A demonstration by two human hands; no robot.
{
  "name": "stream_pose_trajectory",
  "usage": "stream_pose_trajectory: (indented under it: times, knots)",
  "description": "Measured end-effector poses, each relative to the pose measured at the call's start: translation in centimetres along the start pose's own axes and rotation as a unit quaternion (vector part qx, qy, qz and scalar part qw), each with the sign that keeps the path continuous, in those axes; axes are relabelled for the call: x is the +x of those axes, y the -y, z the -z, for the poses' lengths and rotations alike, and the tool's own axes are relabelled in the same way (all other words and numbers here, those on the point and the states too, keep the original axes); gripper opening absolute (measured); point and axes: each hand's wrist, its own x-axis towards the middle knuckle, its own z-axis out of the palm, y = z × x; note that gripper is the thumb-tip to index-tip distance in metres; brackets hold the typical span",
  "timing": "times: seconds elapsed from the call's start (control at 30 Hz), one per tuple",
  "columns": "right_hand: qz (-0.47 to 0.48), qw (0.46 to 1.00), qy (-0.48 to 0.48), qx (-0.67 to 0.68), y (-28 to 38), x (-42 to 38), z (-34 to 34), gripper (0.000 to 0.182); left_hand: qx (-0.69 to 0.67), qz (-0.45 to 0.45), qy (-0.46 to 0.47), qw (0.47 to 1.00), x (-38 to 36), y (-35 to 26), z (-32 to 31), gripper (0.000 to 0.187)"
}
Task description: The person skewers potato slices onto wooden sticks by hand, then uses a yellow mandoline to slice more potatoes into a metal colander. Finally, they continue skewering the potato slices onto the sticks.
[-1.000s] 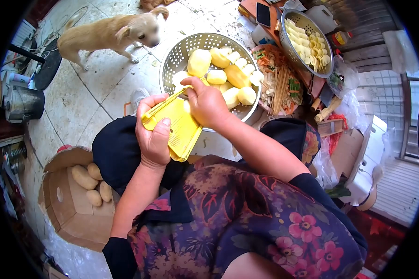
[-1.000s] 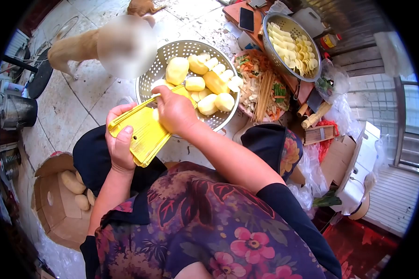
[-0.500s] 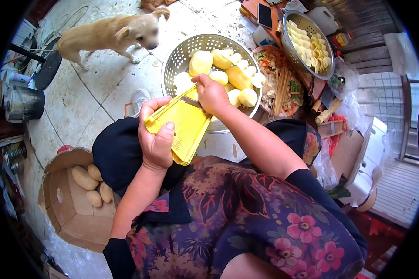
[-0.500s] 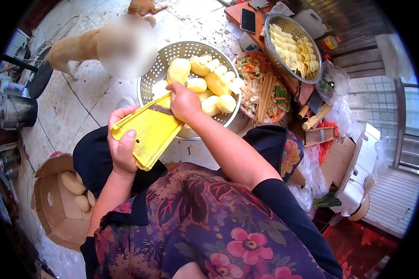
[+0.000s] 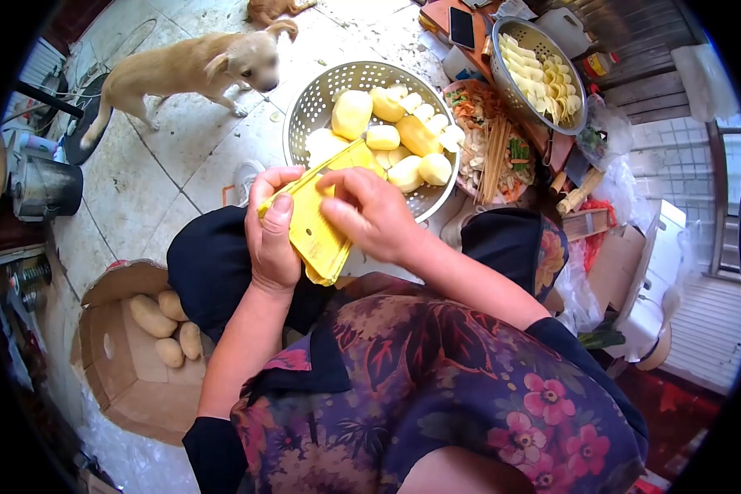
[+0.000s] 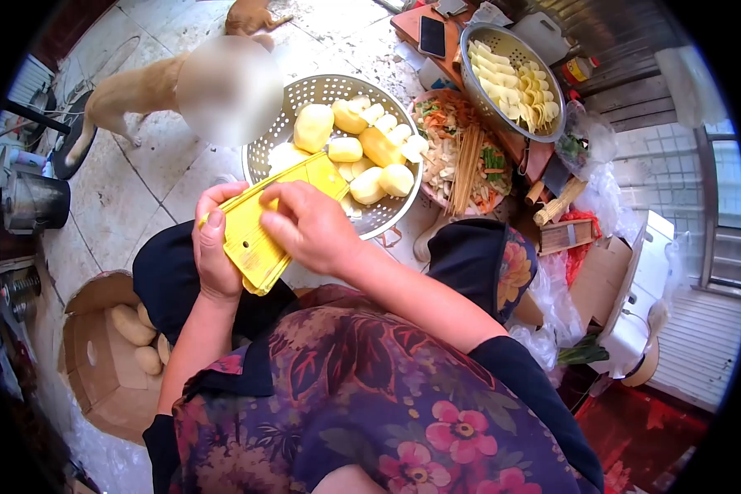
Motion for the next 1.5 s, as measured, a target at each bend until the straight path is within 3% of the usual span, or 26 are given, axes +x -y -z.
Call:
stream_pose_trajectory:
  times: [0.1, 0.23, 0.37, 0.43, 0.5, 0.57, 0.63, 0.7, 0.77, 0.8, 0.83, 0.9, 0.97, 1.03, 1.2, 1.37, 1.5]
  knots:
    - [0.117, 0.993, 0.033, 0.008, 2.3, -1.6, 0.8, 0.033, -0.037, 0.021, 0.035, 0.998, 0.0, 0.3, 0.4, 0.048]
    - [0.186, 0.981, 0.030, 0.034, 3.6, -2.1, 1.0, 0.036, -0.029, 0.041, 0.062, 0.997, -0.1, 0.2, 0.2, 0.054]
    - [0.156, 0.985, 0.052, 0.049, 3.8, -2.2, 1.3, 0.027, -0.002, 0.034, 0.057, 0.998, 0.0, -0.2, 0.3, 0.049]
    - [0.032, 0.983, 0.102, 0.148, 3.6, -1.7, 1.8, 0.017, 0.010, 0.031, 0.051, 0.998, -0.1, -0.3, 0.4, 0.047]
    - [-0.006, 0.974, 0.106, 0.202, 3.0, -0.5, 2.2, 0.013, 0.000, 0.024, 0.030, 0.999, -0.1, -0.5, 0.2, 0.037]
    - [-0.055, 0.980, 0.108, 0.160, 2.1, 2.0, 3.0, 0.014, 0.016, 0.014, 0.023, 1.000, -0.1, -0.7, 0.3, 0.034]
    - [-0.048, 0.995, 0.075, 0.047, 1.6, 6.1, 3.4, 0.021, 0.003, 0.041, 0.032, 0.999, 0.0, -0.5, 0.4, 0.034]
    - [-0.173, 0.971, 0.090, 0.139, 3.0, 10.6, 3.8, 0.039, 0.009, 0.034, 0.036, 0.999, 0.1, -0.5, 0.4, 0.034]
    - [-0.139, 0.966, 0.032, 0.215, 0.8, 14.4, 2.1, 0.058, -0.001, 0.040, 0.039, 0.998, 0.1, -0.2, 0.5, 0.033]
    - [-0.124, 0.990, 0.004, 0.060, -0.9, 15.9, 1.3, 0.068, 0.010, 0.025, 0.035, 0.999, 0.2, 0.0, 0.5, 0.032]
    - [-0.118, 0.991, 0.005, 0.059, -1.3, 16.0, 1.1, 0.068, 0.011, 0.020, 0.034, 0.999, 0.4, 0.1, 0.5, 0.032]
    - [-0.174, 0.978, 0.006, -0.113, -2.6, 15.3, 0.8, 0.078, 0.023, 0.015, 0.034, 0.999, 0.5, 0.2, 0.6, 0.031]
    - [-0.162, 0.982, 0.012, -0.093, -4.4, 13.6, 1.1, 0.068, 0.028, 0.015, 0.034, 0.999, 0.5, 0.2, 0.7, 0.031]
    - [-0.244, 0.965, 0.029, 0.092, -4.7, 10.6, 2.1, 0.056, 0.022, 0.022, 0.043, 0.999, 0.4, 0.0, 0.6, 0.033]
    - [-0.259, 0.960, 0.025, 0.101, -7.4, 3.5, 4.0, 0.041, -0.007, 0.039, 0.041, 0.998, 0.6, 0.2, 0.7, 0.035]
    - [-0.298, 0.932, -0.022, 0.205, -9.2, -5.7, 3.0, 0.025, -0.054, 0.064, 0.083, 0.993, 0.4, -0.4, 0.7, 0.040]
    - [-0.336, 0.918, -0.038, 0.207, -10.1, -10.3, 2.0, 0.021, 0.005, 0.038, 0.077, 0.996, -0.3, -0.6, 0.5, 0.044]
